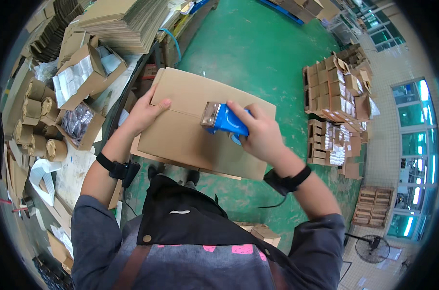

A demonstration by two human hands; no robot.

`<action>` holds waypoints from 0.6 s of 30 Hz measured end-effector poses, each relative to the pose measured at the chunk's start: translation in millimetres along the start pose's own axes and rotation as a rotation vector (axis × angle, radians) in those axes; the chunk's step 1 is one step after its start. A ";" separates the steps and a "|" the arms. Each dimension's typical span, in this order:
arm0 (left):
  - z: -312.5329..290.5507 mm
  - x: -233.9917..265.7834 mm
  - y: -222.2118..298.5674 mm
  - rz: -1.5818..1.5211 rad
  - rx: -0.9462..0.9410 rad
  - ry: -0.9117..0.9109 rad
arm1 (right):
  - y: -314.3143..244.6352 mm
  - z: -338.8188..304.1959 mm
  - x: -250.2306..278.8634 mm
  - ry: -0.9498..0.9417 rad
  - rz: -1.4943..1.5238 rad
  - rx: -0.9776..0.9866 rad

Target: Packing various manufacturing parts and materials into cardboard boxes and sealing them with tape.

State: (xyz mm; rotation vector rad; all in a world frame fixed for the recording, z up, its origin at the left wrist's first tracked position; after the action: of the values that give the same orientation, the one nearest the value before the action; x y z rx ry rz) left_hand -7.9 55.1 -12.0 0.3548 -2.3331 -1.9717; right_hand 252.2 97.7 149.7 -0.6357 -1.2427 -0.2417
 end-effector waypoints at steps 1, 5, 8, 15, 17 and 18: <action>1.3 2.1 16.8 0.247 -0.129 0.071 | 1.3 -6.2 -6.6 0.064 -0.066 0.045; -20.4 -21.9 51.6 0.588 -0.239 0.130 | 12.4 -21.9 -10.3 0.186 -0.056 0.075; -26.6 -70.8 53.5 0.105 0.050 -0.145 | 13.2 -24.0 -13.0 0.232 -0.032 0.104; -34.1 -112.0 44.8 -0.542 0.523 -0.396 | 7.2 -26.6 -7.7 0.237 -0.049 0.084; -32.0 -108.8 45.3 -0.519 0.530 -0.399 | 6.8 -28.9 -6.6 0.255 -0.048 0.081; -31.5 -107.6 43.8 -0.525 0.560 -0.395 | 7.1 -29.1 -7.8 0.253 -0.048 0.079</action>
State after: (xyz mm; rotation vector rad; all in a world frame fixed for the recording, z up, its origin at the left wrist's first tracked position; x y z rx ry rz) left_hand 97.1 54.8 46.9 0.7291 -3.3288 -1.6136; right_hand 276.6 85.6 135.0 -0.4907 -1.0198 -0.3020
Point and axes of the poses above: each hand's wrist, its own z-axis towards the middle knuckle, its own x-axis out of the back of the hand, y = z × x, the point moved 6 cm from there along z, towards the middle knuckle
